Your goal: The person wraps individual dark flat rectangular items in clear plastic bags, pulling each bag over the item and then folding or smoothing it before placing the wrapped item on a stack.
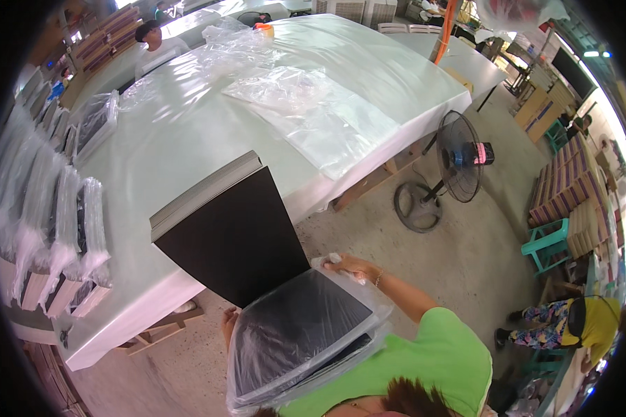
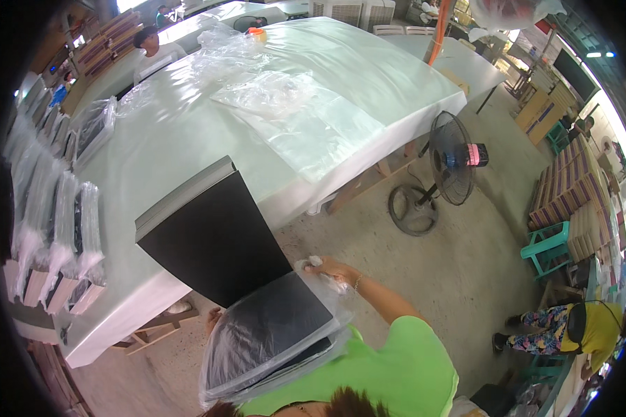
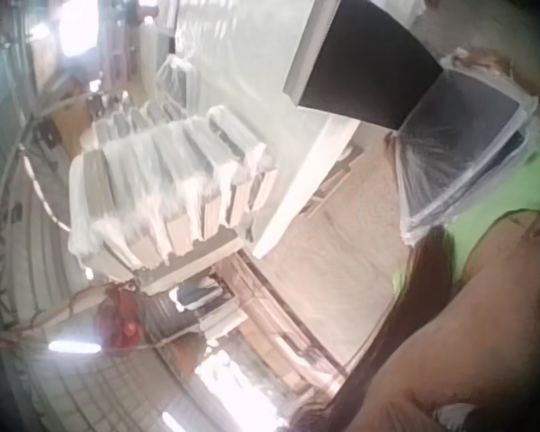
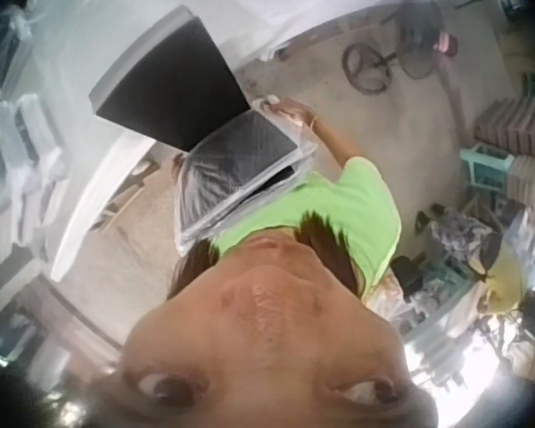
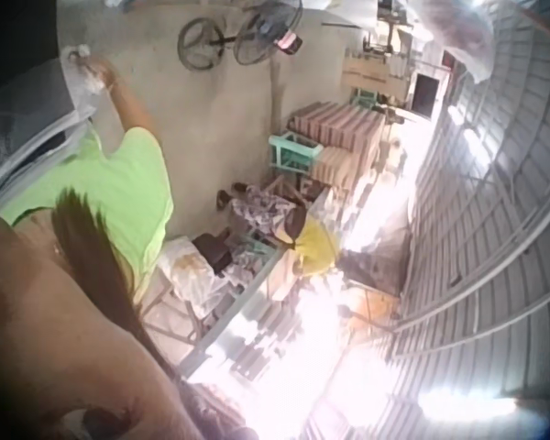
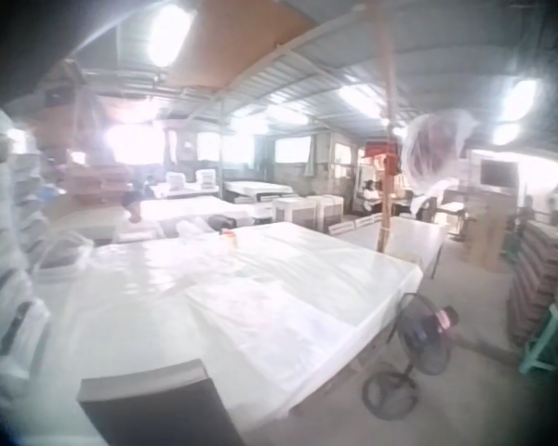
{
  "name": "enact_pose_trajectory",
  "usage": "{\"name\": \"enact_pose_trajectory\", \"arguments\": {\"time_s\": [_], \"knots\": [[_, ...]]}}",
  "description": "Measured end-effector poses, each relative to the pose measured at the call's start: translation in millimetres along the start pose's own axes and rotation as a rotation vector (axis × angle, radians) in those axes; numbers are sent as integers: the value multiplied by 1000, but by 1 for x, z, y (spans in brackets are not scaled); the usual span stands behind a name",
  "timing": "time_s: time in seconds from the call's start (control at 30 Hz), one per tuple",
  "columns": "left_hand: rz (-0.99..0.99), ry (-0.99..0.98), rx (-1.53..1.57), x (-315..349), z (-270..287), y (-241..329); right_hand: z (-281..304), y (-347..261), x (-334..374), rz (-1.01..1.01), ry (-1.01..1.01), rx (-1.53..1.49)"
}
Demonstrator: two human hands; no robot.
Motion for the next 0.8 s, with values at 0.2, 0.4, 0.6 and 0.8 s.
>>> {"name": "enact_pose_trajectory", "arguments": {"time_s": [0.2,0.4,0.6,0.8], "knots": [[-169,-74,-198,35,-5,111,5,-128,-22,419,300,-16],[-460,-424,-291,124,-110,280,-105,-272,11,784,-113,268],[-464,-668,-143,141,-156,308,-156,-296,13,917,-122,555],[-260,-766,-213,137,-140,287,-137,-286,7,942,40,501]]}}
Point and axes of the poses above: each hand's wrist, its own x-axis away from the middle knuckle, its own z-axis out of the back of the hand, y = z × x, the point moved 4 cm from there along -x, towards the middle knuckle, and after that the axes turned 13 degrees about z, right-handed, at the moved point
